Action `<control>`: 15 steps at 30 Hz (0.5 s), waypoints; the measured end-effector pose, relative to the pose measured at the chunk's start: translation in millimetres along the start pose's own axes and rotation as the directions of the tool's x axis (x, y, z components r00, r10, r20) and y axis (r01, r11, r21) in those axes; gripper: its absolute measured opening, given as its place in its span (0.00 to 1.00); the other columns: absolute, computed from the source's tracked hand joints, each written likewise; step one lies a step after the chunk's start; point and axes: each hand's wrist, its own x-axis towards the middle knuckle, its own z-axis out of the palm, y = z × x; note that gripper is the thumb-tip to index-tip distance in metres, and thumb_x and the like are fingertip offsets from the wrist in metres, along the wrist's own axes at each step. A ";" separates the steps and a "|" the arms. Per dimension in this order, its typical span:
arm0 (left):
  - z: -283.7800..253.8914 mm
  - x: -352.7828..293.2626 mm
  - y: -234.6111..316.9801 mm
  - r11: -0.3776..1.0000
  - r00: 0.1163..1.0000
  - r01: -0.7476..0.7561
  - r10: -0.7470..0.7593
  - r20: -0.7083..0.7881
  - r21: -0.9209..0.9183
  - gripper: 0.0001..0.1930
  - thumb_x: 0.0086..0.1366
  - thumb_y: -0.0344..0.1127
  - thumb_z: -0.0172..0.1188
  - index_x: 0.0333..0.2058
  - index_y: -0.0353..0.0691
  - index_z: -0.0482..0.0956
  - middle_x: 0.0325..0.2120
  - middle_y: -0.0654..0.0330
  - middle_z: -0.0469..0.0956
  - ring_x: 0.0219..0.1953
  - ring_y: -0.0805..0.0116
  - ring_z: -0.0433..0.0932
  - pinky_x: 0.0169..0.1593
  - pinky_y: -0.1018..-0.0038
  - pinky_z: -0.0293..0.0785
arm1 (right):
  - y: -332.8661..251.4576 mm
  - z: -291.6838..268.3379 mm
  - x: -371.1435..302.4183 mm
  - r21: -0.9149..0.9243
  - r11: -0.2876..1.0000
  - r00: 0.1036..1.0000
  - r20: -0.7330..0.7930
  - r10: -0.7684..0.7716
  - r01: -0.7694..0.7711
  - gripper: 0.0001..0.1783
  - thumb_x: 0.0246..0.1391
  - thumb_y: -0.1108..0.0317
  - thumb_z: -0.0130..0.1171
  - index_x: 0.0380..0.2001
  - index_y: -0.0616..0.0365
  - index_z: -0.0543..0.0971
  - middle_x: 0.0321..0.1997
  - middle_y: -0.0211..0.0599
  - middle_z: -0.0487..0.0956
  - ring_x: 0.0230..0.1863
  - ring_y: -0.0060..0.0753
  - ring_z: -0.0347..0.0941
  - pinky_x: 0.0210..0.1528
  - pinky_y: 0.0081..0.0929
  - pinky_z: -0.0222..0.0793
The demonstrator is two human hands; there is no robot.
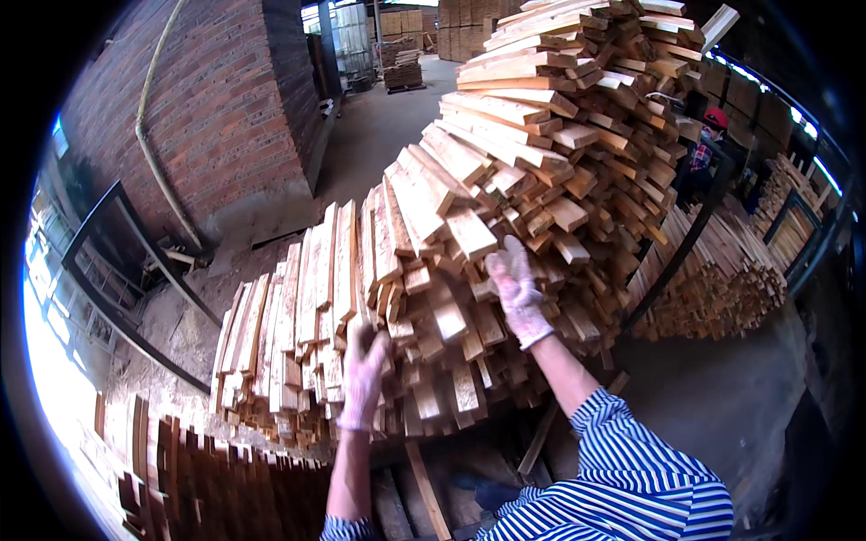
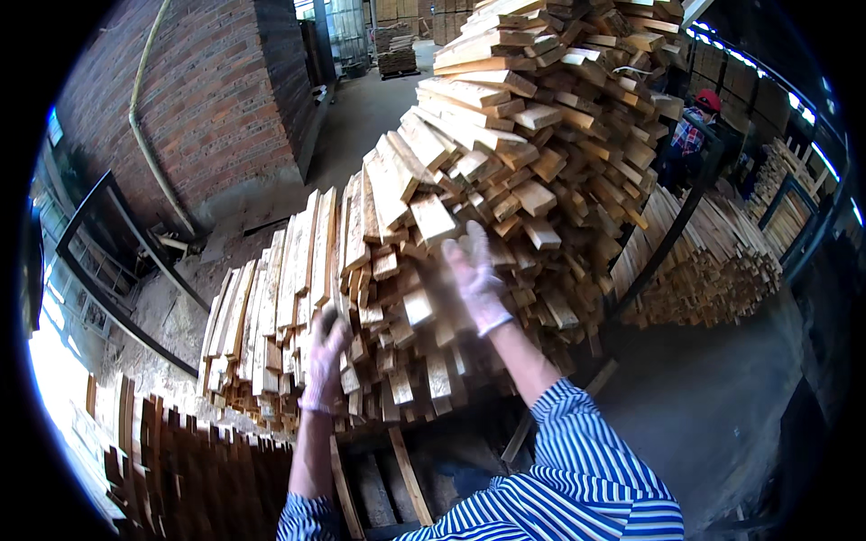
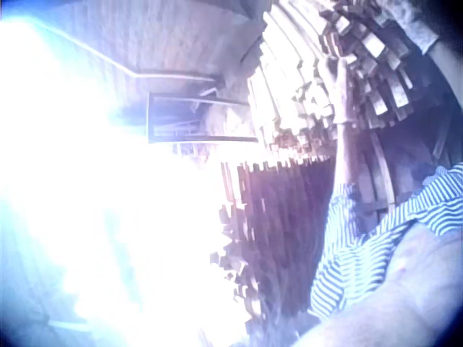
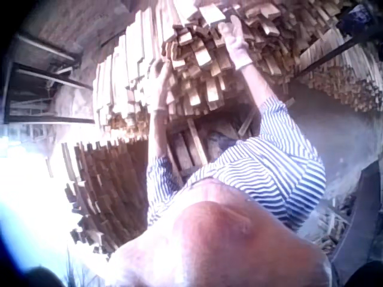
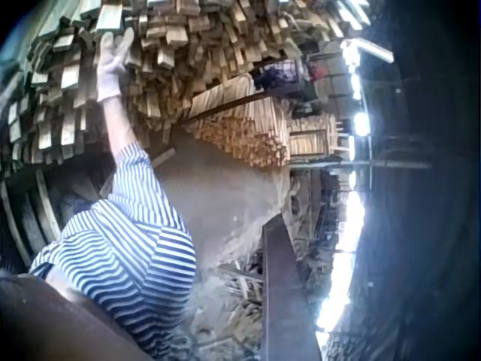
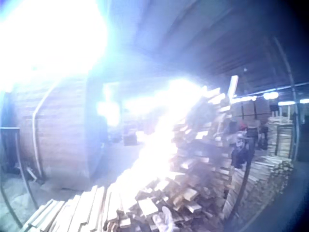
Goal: The person stacks wooden planks and boards in a lumber yard. They pick up pieces of wood from a large pile and arrange them into a neat stack on a pallet, occasionally adjusting the alignment of the boards.
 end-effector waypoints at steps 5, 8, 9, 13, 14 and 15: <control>97.7 176.9 62.2 0.991 0.999 -0.039 0.037 0.012 0.132 0.37 0.71 0.57 0.59 0.68 0.37 0.63 0.63 0.50 0.70 0.62 0.59 0.71 0.63 0.62 0.69 | 29.0 -16.3 38.4 0.012 0.984 0.984 -0.038 0.175 -0.175 0.37 0.69 0.52 0.53 0.73 0.55 0.55 0.68 0.42 0.67 0.68 0.35 0.65 0.68 0.31 0.66; 136.3 231.1 92.3 0.939 0.984 0.165 -0.179 0.020 0.303 0.49 0.64 0.72 0.57 0.69 0.37 0.61 0.66 0.46 0.67 0.64 0.55 0.69 0.64 0.59 0.67 | -10.4 10.9 45.3 0.330 0.924 0.960 -0.129 0.248 -0.194 0.37 0.67 0.57 0.56 0.71 0.67 0.58 0.70 0.56 0.66 0.73 0.46 0.62 0.75 0.32 0.61; 131.6 253.6 78.7 0.939 0.984 0.160 -0.178 0.031 0.303 0.56 0.59 0.79 0.55 0.69 0.35 0.62 0.64 0.41 0.68 0.58 0.51 0.74 0.59 0.57 0.70 | -4.9 18.4 49.8 0.325 0.922 0.965 -0.078 0.249 -0.212 0.39 0.69 0.56 0.55 0.70 0.73 0.55 0.76 0.59 0.56 0.79 0.48 0.50 0.78 0.36 0.54; 88.8 312.9 44.7 0.938 0.885 0.342 -0.301 0.356 -0.057 0.31 0.65 0.64 0.62 0.48 0.39 0.79 0.27 0.55 0.83 0.23 0.78 0.79 0.27 0.72 0.79 | 1.9 58.3 54.5 -0.053 0.974 0.971 0.084 0.225 -0.221 0.46 0.64 0.52 0.62 0.75 0.59 0.51 0.69 0.57 0.67 0.71 0.45 0.64 0.74 0.34 0.61; 78.8 316.7 50.1 0.904 0.804 0.408 -0.288 0.520 -0.131 0.28 0.67 0.60 0.62 0.50 0.38 0.78 0.34 0.52 0.85 0.28 0.70 0.83 0.34 0.68 0.85 | 8.6 63.2 58.7 -0.155 0.978 0.977 0.136 0.162 -0.141 0.46 0.65 0.52 0.59 0.75 0.59 0.48 0.71 0.61 0.63 0.74 0.48 0.57 0.76 0.35 0.55; 73.6 319.2 52.8 0.862 0.803 0.459 -0.301 0.514 -0.213 0.28 0.67 0.58 0.63 0.51 0.38 0.78 0.36 0.52 0.85 0.31 0.66 0.85 0.37 0.67 0.85 | 17.8 72.5 62.9 -0.241 0.969 0.976 0.193 0.101 -0.053 0.46 0.67 0.52 0.56 0.76 0.60 0.45 0.73 0.65 0.59 0.77 0.50 0.51 0.79 0.35 0.49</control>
